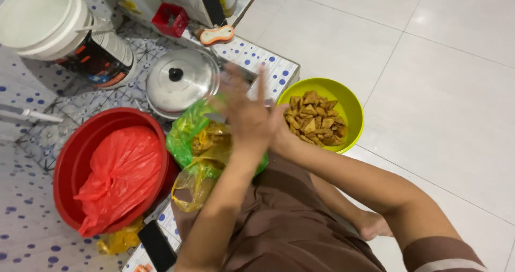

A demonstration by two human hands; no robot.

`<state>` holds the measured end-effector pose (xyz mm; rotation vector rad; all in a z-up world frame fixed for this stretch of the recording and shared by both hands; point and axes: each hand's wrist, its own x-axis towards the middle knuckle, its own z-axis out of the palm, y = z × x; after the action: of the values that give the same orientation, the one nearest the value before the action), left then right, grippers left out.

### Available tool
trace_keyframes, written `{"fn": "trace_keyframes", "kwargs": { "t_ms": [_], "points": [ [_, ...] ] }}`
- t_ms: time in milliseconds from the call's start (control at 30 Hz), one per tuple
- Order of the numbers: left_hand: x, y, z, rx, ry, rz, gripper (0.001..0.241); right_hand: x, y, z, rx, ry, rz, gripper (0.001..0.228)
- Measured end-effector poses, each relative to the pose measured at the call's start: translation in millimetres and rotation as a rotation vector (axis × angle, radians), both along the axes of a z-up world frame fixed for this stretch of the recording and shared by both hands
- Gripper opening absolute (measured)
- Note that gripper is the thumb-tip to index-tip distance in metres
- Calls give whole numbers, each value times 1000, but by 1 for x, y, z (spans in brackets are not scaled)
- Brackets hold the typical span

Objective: Cutting fried food items into smaller pieces using scissors and collecting them in a bowl.

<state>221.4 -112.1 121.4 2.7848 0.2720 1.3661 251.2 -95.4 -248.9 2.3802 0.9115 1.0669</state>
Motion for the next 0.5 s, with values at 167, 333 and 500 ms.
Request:
{"fn": "trace_keyframes", "kwargs": {
  "t_ms": [167,333,500],
  "points": [
    [26,-68,-39,-72,912,-184,95,-22,5,252,361,171,603,6],
    [-17,-171,-118,-19,618,-704,99,-61,31,246,257,493,698,13],
    [-66,-167,-54,-113,240,-658,65,-39,18,251,414,1307,390,34]
  ]
}}
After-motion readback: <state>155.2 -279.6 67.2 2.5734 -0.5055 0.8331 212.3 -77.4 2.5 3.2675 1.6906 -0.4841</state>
